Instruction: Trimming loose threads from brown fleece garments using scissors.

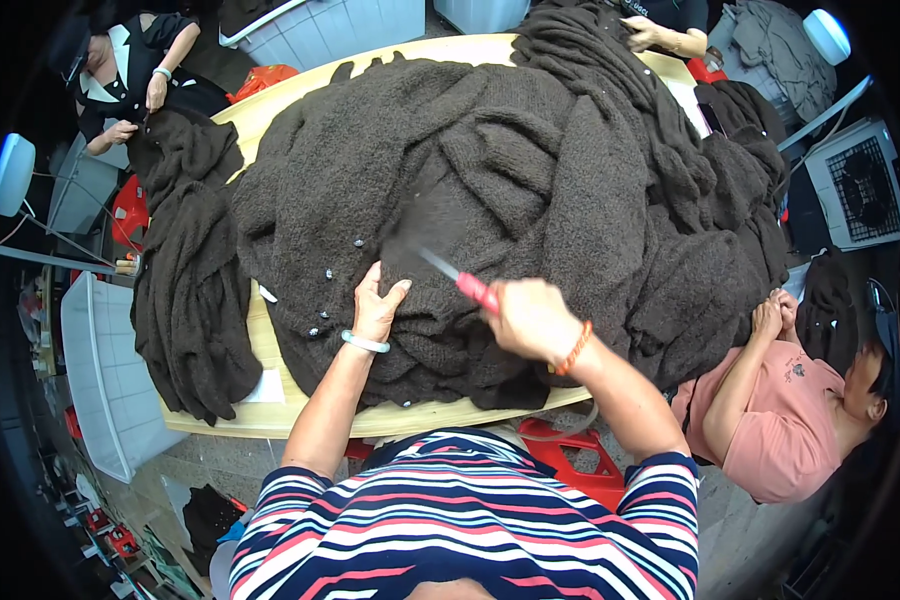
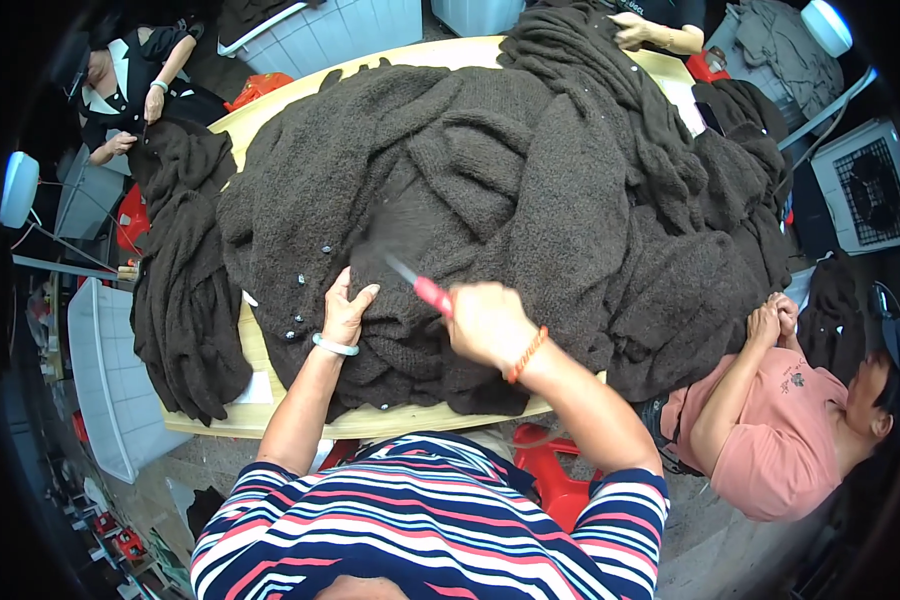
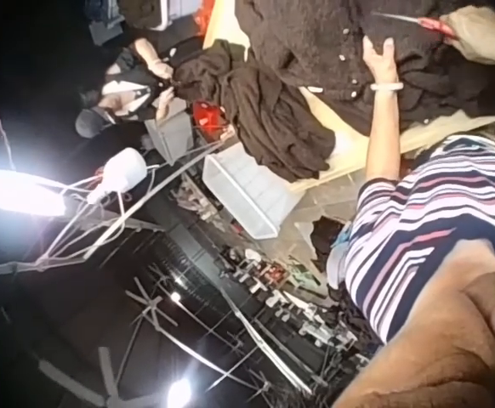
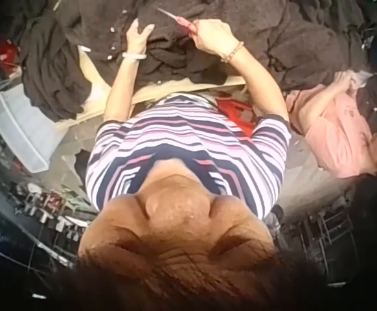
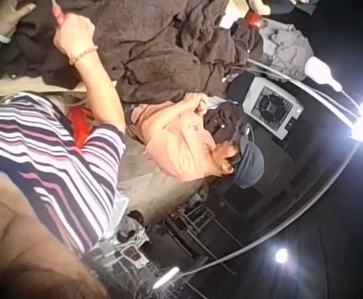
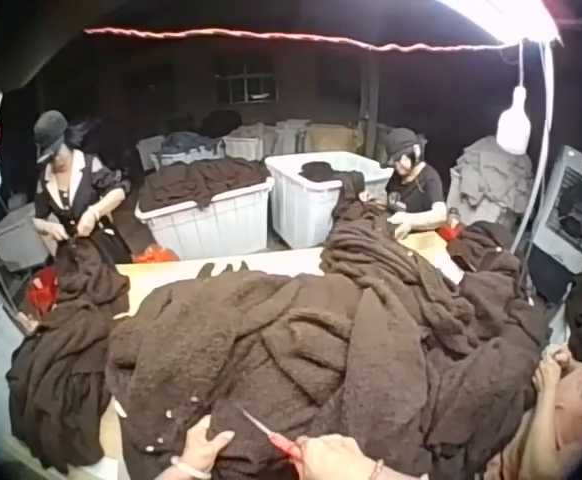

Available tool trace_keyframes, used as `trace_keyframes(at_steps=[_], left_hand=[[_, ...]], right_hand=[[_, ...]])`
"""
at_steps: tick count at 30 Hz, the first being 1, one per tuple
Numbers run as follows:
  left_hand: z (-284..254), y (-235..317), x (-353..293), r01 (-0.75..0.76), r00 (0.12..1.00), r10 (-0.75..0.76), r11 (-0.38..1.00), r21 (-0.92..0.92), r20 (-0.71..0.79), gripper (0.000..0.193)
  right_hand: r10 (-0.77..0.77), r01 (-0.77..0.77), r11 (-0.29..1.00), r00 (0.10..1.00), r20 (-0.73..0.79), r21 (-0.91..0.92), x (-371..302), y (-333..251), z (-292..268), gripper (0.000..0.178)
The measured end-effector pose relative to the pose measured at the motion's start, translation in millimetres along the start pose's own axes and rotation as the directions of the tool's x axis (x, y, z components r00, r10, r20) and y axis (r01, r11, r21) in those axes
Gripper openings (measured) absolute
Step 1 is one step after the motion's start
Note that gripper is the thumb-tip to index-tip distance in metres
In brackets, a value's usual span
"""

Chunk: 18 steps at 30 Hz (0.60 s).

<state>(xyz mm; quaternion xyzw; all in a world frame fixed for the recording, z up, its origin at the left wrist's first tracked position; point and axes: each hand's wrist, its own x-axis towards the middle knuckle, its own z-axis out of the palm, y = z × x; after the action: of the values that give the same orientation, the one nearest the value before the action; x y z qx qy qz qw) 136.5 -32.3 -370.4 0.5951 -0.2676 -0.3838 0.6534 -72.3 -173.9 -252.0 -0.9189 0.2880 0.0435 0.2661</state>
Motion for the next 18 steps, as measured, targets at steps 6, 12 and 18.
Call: trace_keyframes(at_steps=[6,12,18], left_hand=[[3,0,3,-0.008,0.999,0.005,0.997,0.081,0.042,0.049],[13,20,31,0.003,0.998,-0.014,0.984,0.176,0.060,0.046],[60,60,106,-0.201,0.971,0.234,0.718,0.666,0.042,0.065]], right_hand=[[0.444,-0.447,0.893,0.847,-0.293,0.058,74,69,-48,0.028],[0.427,-0.395,0.903,0.873,-0.237,0.169,37,70,-48,0.026],[0.269,-0.241,0.961,0.931,-0.247,0.139,6,48,-40,0.024]])
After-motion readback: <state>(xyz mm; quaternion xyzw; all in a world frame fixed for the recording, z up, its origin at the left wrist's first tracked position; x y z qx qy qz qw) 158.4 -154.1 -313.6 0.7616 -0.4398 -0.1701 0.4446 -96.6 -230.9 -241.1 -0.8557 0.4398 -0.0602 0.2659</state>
